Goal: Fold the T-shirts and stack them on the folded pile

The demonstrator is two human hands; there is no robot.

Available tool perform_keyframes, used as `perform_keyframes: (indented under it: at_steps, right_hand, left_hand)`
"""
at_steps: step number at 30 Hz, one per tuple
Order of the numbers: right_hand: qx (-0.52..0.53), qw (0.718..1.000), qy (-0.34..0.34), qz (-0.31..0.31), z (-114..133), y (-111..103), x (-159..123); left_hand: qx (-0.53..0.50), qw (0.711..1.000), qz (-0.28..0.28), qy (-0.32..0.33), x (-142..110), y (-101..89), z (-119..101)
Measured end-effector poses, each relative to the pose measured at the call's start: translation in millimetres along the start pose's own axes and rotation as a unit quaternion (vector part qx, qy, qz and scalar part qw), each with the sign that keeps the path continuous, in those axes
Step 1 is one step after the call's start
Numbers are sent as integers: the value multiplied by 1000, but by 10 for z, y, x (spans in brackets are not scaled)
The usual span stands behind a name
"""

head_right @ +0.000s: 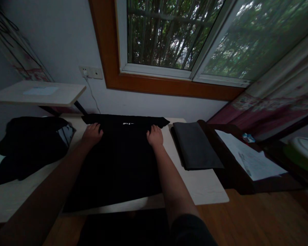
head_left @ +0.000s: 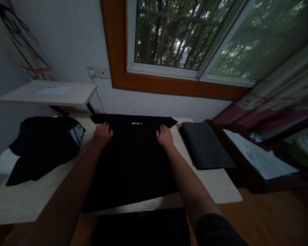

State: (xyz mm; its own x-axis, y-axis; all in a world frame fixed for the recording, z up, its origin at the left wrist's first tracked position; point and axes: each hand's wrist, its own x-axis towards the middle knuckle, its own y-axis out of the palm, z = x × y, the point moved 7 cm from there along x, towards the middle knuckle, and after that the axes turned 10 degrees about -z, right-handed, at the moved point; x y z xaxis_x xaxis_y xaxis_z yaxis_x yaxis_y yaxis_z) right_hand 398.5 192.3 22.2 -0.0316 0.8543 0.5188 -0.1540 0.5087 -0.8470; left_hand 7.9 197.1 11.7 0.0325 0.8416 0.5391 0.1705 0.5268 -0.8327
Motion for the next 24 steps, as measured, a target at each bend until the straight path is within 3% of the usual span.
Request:
perform_keyframes:
  at_steps: [7,12,17,24]
  right_hand:
    - [6,1000,-1,4,-6,41,86]
    - [10,1000,20,-3,20,-93,8]
    - [-14,997,65,-46,30,-412,-248]
    - [-62,995,78,-26,-43,-753,-762]
  left_hand:
    - [1,1000,-18,14,96,9,-5]
    - [12,999,-28,17,29,-95,-61]
    - [22,998,-52,-27,-187,-337,-93]
    - [38,998,-33,-23,-660,-738,-225]
